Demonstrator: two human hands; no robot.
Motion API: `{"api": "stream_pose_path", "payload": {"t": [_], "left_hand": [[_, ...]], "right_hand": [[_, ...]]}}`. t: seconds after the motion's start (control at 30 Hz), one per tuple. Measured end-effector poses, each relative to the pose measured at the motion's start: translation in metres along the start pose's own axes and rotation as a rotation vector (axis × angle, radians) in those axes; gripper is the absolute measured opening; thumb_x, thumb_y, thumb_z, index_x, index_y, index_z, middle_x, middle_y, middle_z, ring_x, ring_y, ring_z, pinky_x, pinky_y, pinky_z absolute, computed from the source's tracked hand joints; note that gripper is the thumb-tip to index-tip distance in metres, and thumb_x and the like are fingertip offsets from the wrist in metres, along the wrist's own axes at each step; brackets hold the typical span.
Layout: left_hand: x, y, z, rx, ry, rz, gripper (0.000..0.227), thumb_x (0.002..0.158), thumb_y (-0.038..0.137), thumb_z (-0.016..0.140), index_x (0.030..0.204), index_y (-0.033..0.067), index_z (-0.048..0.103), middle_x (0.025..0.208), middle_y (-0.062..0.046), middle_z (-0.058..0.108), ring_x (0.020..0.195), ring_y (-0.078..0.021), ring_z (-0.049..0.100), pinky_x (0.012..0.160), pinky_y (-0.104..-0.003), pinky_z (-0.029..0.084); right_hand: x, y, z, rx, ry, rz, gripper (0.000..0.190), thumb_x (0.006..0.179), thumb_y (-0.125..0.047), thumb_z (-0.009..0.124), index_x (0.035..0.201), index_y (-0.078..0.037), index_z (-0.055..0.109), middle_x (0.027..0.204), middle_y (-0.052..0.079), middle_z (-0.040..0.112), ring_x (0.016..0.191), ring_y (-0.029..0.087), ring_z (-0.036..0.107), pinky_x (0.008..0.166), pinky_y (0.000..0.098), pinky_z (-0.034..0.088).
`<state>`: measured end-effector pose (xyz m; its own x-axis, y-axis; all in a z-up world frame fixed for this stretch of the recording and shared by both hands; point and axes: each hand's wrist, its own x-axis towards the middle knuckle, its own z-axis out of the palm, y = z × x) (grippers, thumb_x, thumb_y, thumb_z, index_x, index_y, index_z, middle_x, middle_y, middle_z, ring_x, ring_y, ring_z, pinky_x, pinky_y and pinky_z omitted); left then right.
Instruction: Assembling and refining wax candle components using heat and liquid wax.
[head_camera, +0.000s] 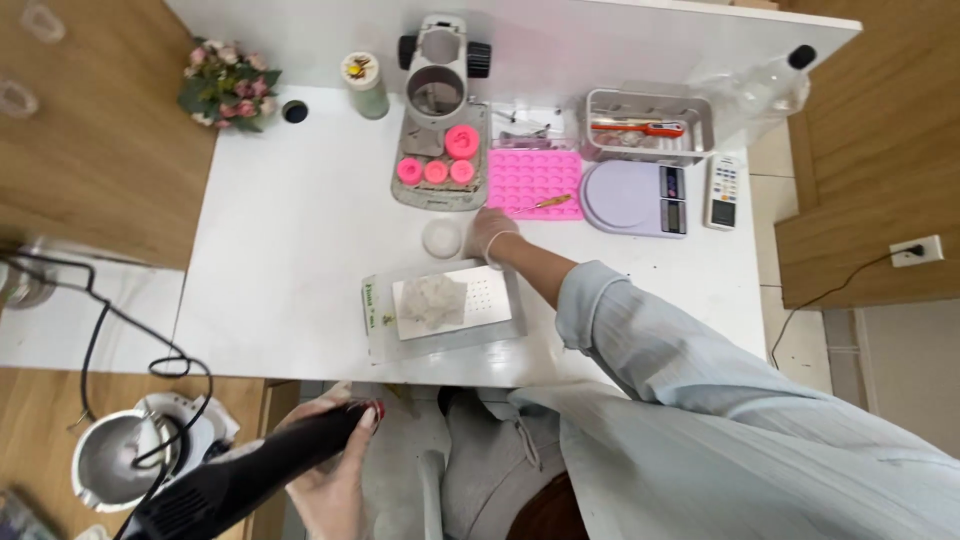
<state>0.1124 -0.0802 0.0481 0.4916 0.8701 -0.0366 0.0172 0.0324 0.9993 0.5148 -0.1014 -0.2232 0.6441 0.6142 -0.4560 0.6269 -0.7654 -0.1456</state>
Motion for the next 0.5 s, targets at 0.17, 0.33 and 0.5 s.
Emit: {"api": "stream_pose_path", "payload": {"t": [0.17, 0.33, 0.5], "left_hand": [[-0.002, -0.071, -0.029, -0.060, 0.032, -0.006, 0.047, 0.081, -0.014, 0.073, 0.120, 0.0066, 0.058, 0.116, -0.014, 0.068, 0.122, -0.0255, 0.067, 0.107, -0.044, 0.053], [0.006, -0.111, -0.058, 0.117, 0.015, -0.025, 0.046, 0.081, -0.010, 0.074, 0.118, 0.0095, 0.056, 0.116, -0.012, 0.068, 0.123, -0.0236, 0.067, 0.103, -0.041, 0.054], [0.044, -0.201, -0.148, 0.633, -0.332, 0.433, 0.045, 0.074, 0.000, 0.079, 0.109, 0.0205, 0.058, 0.106, -0.007, 0.070, 0.113, -0.0174, 0.068, 0.103, -0.041, 0.055]], "right_hand": [[-0.069, -0.017, -0.063, 0.325, -0.045, 0.155, 0.089, 0.065, -0.039, 0.090, 0.134, 0.003, 0.052, 0.134, 0.024, 0.058, 0.123, 0.034, 0.061, 0.101, 0.0383, 0.053], [-0.063, 0.014, -0.059, 0.323, 0.046, 0.089, 0.082, 0.067, -0.034, 0.088, 0.132, 0.000, 0.052, 0.131, 0.024, 0.055, 0.121, 0.036, 0.060, 0.100, 0.0413, 0.053], [-0.098, 0.066, -0.115, 0.356, 0.097, 0.137, 0.079, 0.067, -0.034, 0.087, 0.131, -0.001, 0.054, 0.128, 0.023, 0.055, 0.116, 0.037, 0.062, 0.098, 0.0425, 0.054]]}}
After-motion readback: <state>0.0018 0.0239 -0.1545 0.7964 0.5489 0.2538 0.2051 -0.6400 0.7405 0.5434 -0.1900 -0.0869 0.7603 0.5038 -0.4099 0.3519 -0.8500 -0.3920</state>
